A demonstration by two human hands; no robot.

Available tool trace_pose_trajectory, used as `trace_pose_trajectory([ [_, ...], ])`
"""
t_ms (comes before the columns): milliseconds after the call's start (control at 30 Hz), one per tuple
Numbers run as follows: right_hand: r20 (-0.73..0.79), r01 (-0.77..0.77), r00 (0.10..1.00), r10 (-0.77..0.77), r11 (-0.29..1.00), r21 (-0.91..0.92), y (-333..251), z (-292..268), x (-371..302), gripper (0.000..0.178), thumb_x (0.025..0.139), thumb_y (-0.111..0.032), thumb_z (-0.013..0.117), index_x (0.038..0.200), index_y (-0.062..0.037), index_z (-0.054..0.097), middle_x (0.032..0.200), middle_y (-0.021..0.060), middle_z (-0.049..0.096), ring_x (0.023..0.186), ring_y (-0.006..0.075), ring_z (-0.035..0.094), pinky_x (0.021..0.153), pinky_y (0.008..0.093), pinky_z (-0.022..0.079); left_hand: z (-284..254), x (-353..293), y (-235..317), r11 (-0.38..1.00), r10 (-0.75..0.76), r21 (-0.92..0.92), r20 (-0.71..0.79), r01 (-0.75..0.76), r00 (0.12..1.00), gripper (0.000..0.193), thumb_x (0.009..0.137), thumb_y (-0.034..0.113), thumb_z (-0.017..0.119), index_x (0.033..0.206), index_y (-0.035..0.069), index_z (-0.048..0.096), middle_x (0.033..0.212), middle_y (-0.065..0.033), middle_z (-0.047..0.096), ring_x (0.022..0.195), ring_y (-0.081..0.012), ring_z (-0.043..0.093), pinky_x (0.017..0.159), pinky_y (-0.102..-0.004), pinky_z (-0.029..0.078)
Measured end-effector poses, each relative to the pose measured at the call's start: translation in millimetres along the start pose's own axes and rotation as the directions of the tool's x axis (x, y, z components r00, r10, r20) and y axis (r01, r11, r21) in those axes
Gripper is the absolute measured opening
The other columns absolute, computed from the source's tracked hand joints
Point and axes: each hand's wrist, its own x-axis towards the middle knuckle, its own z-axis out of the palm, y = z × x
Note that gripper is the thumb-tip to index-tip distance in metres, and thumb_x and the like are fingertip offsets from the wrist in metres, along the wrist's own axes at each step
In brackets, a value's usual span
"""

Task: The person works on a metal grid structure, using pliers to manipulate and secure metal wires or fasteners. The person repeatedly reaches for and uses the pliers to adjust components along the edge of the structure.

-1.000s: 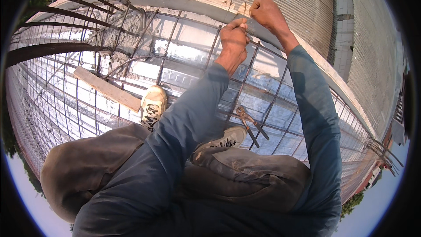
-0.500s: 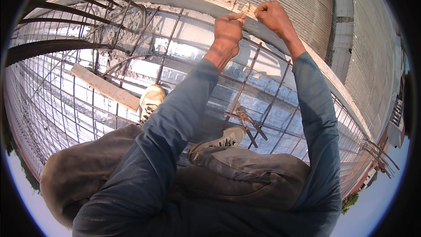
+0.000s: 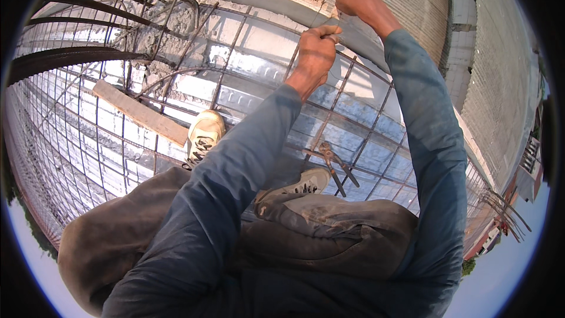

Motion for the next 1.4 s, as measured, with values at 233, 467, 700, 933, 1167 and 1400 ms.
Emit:
trace_pose_trajectory([
  [233,-0.382,0.305,0.924,-0.009,0.62,0.723,19.2,30.9,-27.1,0.038,0.1,-0.037,0.063,0.103,-0.0009,0.074,0.094,0.0098,0.075,0.091,0.0258,0.073,0.078,0.0447,0.055,9.3,-2.0,-0.7,0.999,-0.038,-0.02,0.036,0.039,0.999,0.03,0.099,0.0,0.062,0.127,-0.008,0.068,0.092,-0.0032,0.063,0.073,-0.008,0.05,0.062,-0.0231,0.04],
  [467,-0.009,-0.069,0.997,0.07,0.992,0.108,-51.4,-6.1,-16.2,0.016,0.09,-0.009,0.068,0.098,-0.0067,0.082,0.103,0.0168,0.08,0.096,0.0327,0.079,0.072,0.0463,0.063,3.5,3.3,-9.6,0.999,-0.011,-0.032,-0.042,0.01,0.999,0.028,0.096,-0.001,0.06,0.119,-0.011,0.072,0.095,-0.008,0.069,0.079,-0.0129,0.056,0.067,-0.0282,0.046],
  [700,-0.154,-0.208,0.948,0.279,0.907,0.367,-35.3,14.4,-25.5,0.016,0.087,-0.003,0.066,0.094,0.0015,0.079,0.099,0.0247,0.077,0.094,0.0408,0.077,0.081,0.0515,0.062,0.1,2.2,-12.8,0.998,0.011,-0.054,0.01,-0.01,1.0,0.031,0.096,0.001,0.062,0.125,-0.011,0.066,0.09,-0.0041,0.062,0.07,-0.0066,0.05,0.054,-0.0226,0.037],
  [933,-0.097,-0.297,0.924,0.371,0.853,0.43,-37.0,11.8,-47.9,0.019,0.084,-0.006,0.063,0.094,0.0045,0.076,0.094,0.028,0.075,0.093,0.0444,0.076,0.08,0.0528,0.061,-3.7,0.2,-5.5,0.996,-0.033,-0.082,-0.002,0.033,0.999,0.03,0.097,0.0,0.062,0.126,-0.01,0.066,0.086,-0.001,0.061,0.065,-0.0055,0.046,0.053,-0.0221,0.035],
  [1167,-0.123,-0.226,0.931,0.343,0.808,0.544,-32.9,24.3,-63.1,0.02,0.087,-0.014,0.067,0.085,0.0017,0.079,0.087,0.0259,0.075,0.086,0.0411,0.077,0.076,0.0489,0.062,-24.7,19.9,3.3,0.986,-0.054,-0.151,0.098,0.068,0.994,0.022,0.104,-0.002,0.055,0.122,-0.005,0.067,0.092,0.0014,0.062,0.066,-0.0015,0.044,0.05,-0.0149,0.034],
  [1400,-0.23,-0.139,0.89,0.393,0.716,0.684,-8.2,64.3,-75.8,0.019,0.084,-0.014,0.072,0.09,0.003,0.077,0.1,0.0308,0.072,0.095,0.0448,0.073,0.086,0.0522,0.058,-48.4,60.1,2.2,0.943,-0.175,-0.243,0.221,0.228,0.959,0.041,0.109,-0.002,0.047,0.15,-0.008,0.047,0.097,-0.0018,0.059,0.064,-0.0026,0.038,0.049,-0.016,0.032],
])
